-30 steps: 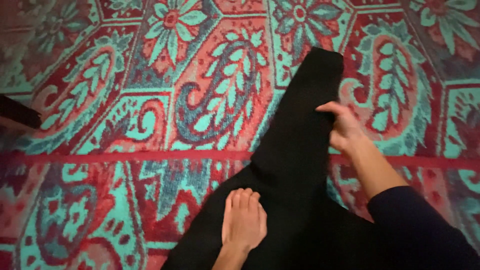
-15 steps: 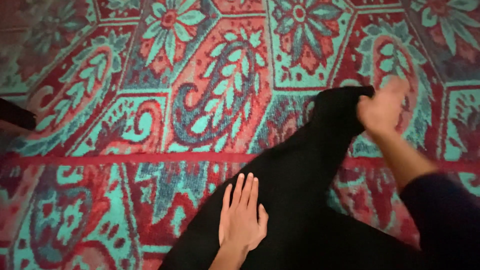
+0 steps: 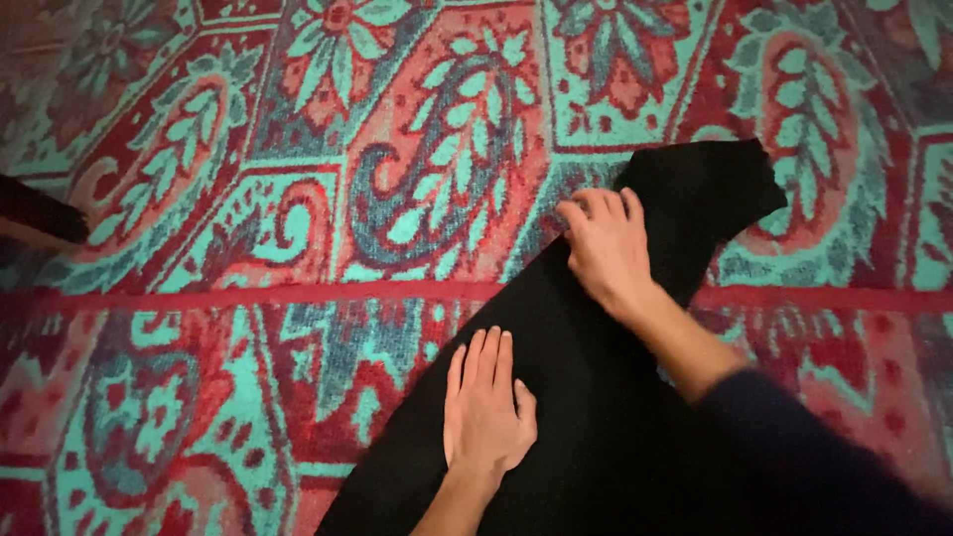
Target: The person organizes a room by folding a shirt, putting it away in a closet, sweeping the floor under a carpet, and adjusting the curtains.
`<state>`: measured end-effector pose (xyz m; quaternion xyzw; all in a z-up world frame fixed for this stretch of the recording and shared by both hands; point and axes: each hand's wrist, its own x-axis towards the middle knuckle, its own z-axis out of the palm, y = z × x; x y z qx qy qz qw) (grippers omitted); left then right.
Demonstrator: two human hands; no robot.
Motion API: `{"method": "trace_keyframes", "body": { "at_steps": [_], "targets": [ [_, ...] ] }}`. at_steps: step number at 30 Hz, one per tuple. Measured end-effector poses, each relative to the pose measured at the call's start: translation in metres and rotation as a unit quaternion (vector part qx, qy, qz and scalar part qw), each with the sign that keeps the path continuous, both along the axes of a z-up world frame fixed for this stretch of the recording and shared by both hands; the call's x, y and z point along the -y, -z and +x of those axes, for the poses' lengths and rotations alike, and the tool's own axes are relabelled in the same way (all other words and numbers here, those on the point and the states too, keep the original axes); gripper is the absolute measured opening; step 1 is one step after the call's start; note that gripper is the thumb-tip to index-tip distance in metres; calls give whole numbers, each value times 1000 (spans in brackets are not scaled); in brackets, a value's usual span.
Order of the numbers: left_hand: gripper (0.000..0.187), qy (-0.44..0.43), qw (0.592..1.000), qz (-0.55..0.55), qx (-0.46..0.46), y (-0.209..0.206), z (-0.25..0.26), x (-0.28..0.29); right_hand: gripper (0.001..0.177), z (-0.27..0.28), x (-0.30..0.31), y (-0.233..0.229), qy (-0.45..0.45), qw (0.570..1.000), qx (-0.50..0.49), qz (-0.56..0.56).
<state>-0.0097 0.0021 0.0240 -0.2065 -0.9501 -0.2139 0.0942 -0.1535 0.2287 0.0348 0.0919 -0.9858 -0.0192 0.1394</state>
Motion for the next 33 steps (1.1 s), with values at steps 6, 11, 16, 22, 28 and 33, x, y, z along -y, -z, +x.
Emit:
{"method": "trace_keyframes", "body": {
  "at_steps": [6, 11, 16, 22, 28, 33],
  "targets": [
    [66, 6, 1000, 24, -1, 5, -1, 2, 61, 69, 3, 27, -155, 988, 18, -11],
    [62, -13, 997, 28, -67, 6, 4, -5, 26, 102, 26, -8, -130, 955, -151, -218],
    [53, 3, 989, 22, -147, 27, 7, -3, 29, 289, 25, -8, -80, 941, -103, -312],
    [51, 94, 968, -30, -229, 24, 25, -16, 34, 410, -136, 8, 155, 970, -91, -165],
    [47, 351, 922, -109, -122, 3, 7, -127, 52, 426, -195, 31, 331, 943, 21, -32],
    [51, 396, 845, -360, 20, -49, -43, -165, 56, 411, -219, 15, 341, 931, 107, -69]
  ]
}}
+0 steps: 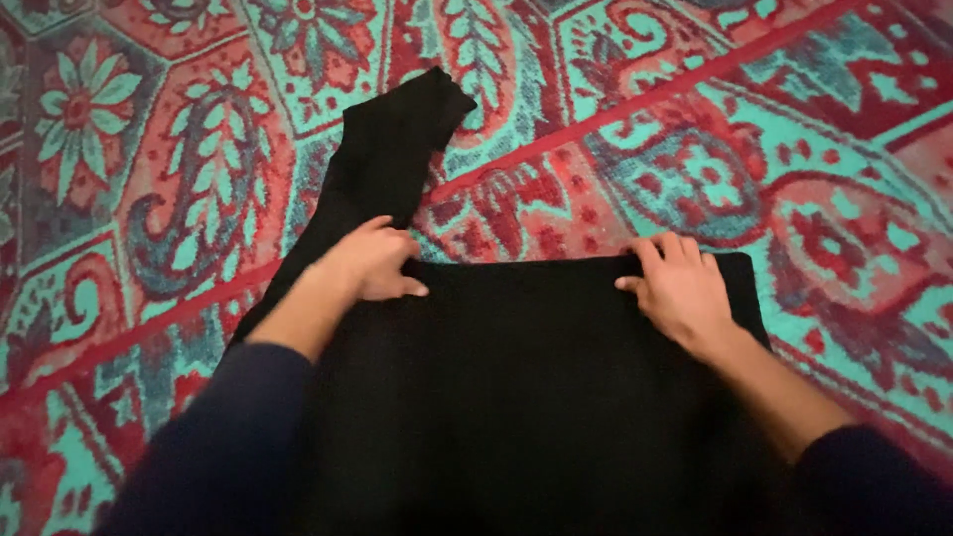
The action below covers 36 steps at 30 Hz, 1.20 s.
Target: The person organizes a room by folding a shirt, putting it away in a closet, sweeping the floor under a carpet, and adjusting the curtains.
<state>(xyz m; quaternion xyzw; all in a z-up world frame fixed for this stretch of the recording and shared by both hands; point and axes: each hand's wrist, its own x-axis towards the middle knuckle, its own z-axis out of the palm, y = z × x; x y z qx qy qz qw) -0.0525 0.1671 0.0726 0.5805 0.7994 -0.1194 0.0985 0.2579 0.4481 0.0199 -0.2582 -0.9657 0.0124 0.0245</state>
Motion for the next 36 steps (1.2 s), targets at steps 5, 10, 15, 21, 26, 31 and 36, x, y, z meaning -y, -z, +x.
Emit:
{"method": "trace_keyframes", "body": {
  "at_steps": [5, 10, 15, 21, 26, 31, 36],
  "targets": [
    [38, -3, 998, -43, -48, -16, -16, 4, 38, 10, -17, -10, -63, 989, 13, 134],
    [12, 61, 989, 42, -129, -42, 52, 71, 31, 66, 15, -44, -140, 981, -68, 116],
    [28, 84, 976, 51, -197, -13, 184, 181, 47, 186, 89, -16, -163, 977, -38, 130],
    [28, 34, 965, 133, -223, 48, 224, 226, 34, 227, 107, 8, -179, 971, -71, 139],
    [31, 30, 946, 200, -254, 43, 259, 243, 22, 257, 120, -5, -174, 967, -109, 150],
    [48, -26, 952, 273, -135, 2, 305, 197, 39, 226, 149, -14, -124, 975, -140, 125],
    [49, -21, 924, 373, 79, -2, 310, 128, 41, 167, 155, -35, -143, 975, -156, 65]
  ]
}}
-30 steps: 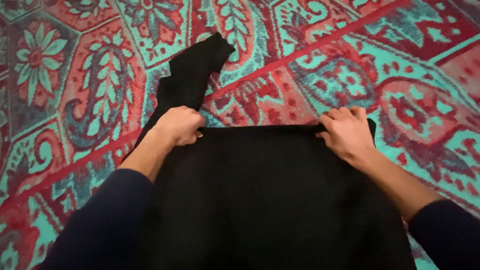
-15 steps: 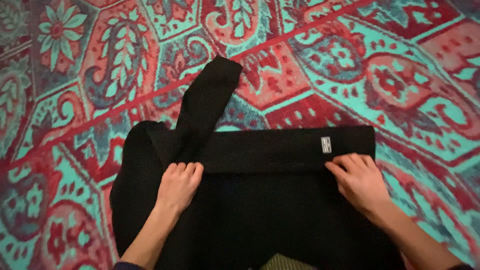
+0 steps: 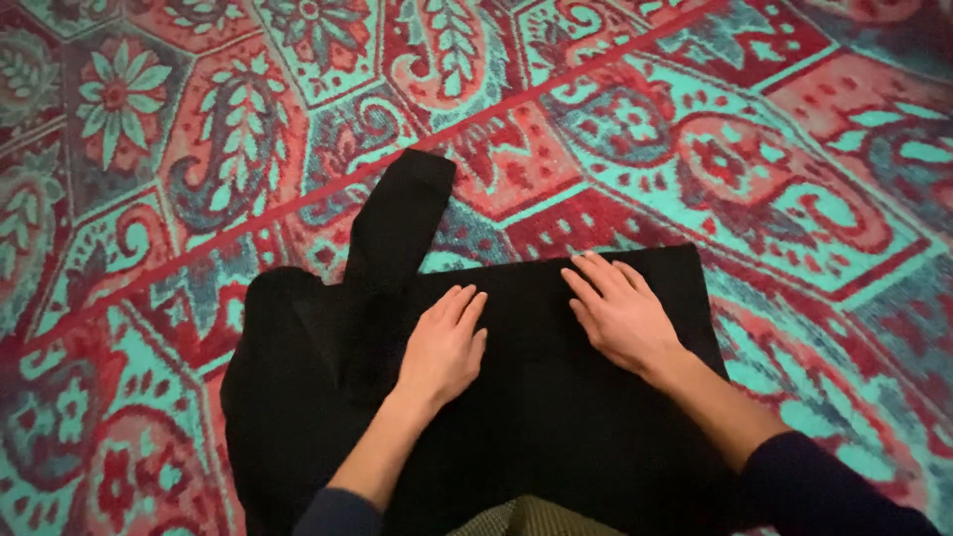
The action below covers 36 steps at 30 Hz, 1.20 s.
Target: The person organizes a room by folding a shirt, putting it away in a closet, sweeping the floor under a carpet, and adjusting the curtains.
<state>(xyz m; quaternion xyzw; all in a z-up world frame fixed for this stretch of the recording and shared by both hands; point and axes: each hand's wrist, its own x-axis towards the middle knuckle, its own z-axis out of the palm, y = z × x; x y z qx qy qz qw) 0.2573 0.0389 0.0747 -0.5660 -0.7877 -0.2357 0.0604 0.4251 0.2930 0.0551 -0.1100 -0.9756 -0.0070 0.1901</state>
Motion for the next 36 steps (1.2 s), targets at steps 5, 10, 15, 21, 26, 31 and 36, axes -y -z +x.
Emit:
{"method": "trace_keyframes", "body": {
  "at_steps": [5, 10, 15, 21, 26, 31, 36],
  "targets": [
    [46, -45, 979, -124, 153, 11, -11, 21, 45, 23, -52, 43, 38, 995, -42, 87],
    [51, -113, 988, 61, -89, 8, -88, 95, 30, -46, 20, 19, 60, 965, -54, -251],
    [90, -173, 933, -313, 46, -34, -156, 108, 48, -177, 131, -1, 133, 522, -25, -842],
    [29, -157, 960, -232, -18, 7, -184, 184, 39, -252, 170, 26, 190, 504, 41, -842],
    [84, -284, 737, -529, 309, -98, -131, 205, 25, -158, 179, -41, 287, 291, 41, -912],
    [41, -252, 956, -104, 107, -29, -151, 178, 37, -181, 179, -83, 224, 241, 18, -944],
    [62, -170, 966, -195, 23, 9, -158, 152, 29, -166, 175, -39, 248, 293, 52, -922]
  ]
}}
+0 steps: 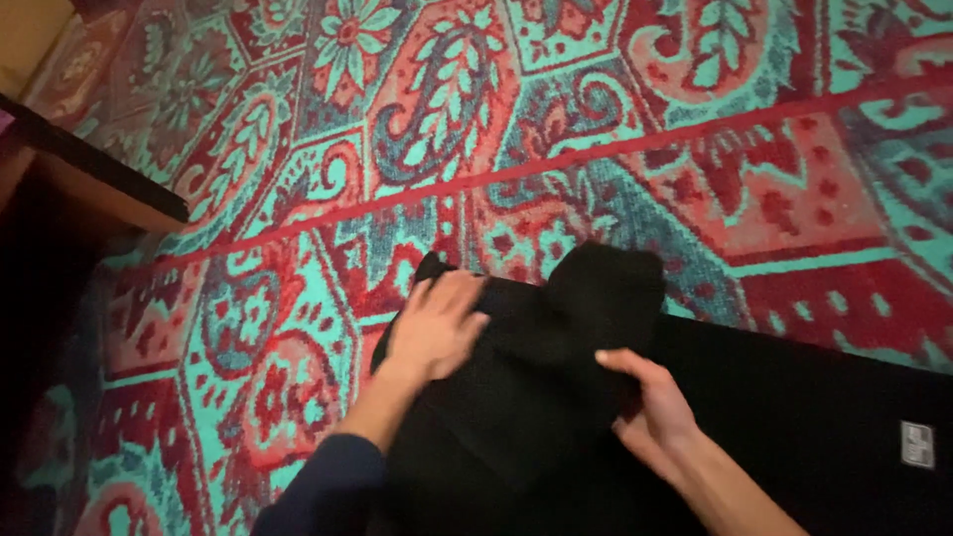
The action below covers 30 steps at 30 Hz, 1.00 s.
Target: The person organizes a room by folding a shirt, putting it away in a closet, sweeping the floor under a carpet, and adjusting the curtains.
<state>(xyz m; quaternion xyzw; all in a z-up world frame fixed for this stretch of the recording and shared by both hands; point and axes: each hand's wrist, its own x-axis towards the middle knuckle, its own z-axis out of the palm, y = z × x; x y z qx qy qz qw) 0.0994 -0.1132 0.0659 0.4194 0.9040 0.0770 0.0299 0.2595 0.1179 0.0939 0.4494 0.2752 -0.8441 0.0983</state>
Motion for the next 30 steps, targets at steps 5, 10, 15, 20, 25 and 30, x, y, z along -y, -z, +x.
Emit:
{"method": "trace_keyframes", "body": {
  "at_steps": [5, 10, 15, 20, 25, 30],
  "targets": [
    [71, -293, 950, -44, 103, 14, 8, 19, 54, 16, -40, 0, 75, 986, -145, -19],
    [36, -160, 961, 223, -11, 6, 10, 3, 42, 20, -41, -9, 56, 996, -66, -11],
    [68, -108, 947, 229, 198, 17, 17, 33, 29, 76, -56, 28, 104, 971, -205, -60],
    [52, -18, 966, 193, 170, 6, 9, 38, 44, 114, -70, -13, 165, 973, -161, 8],
    [40, -87, 973, 123, 176, 60, -36, 60, 42, 139, -106, -13, 293, 923, -237, 71],
    [41, -113, 983, -1, 144, 8, -39, 20, 38, 151, -129, -2, 321, 926, -194, 54]
  ]
}}
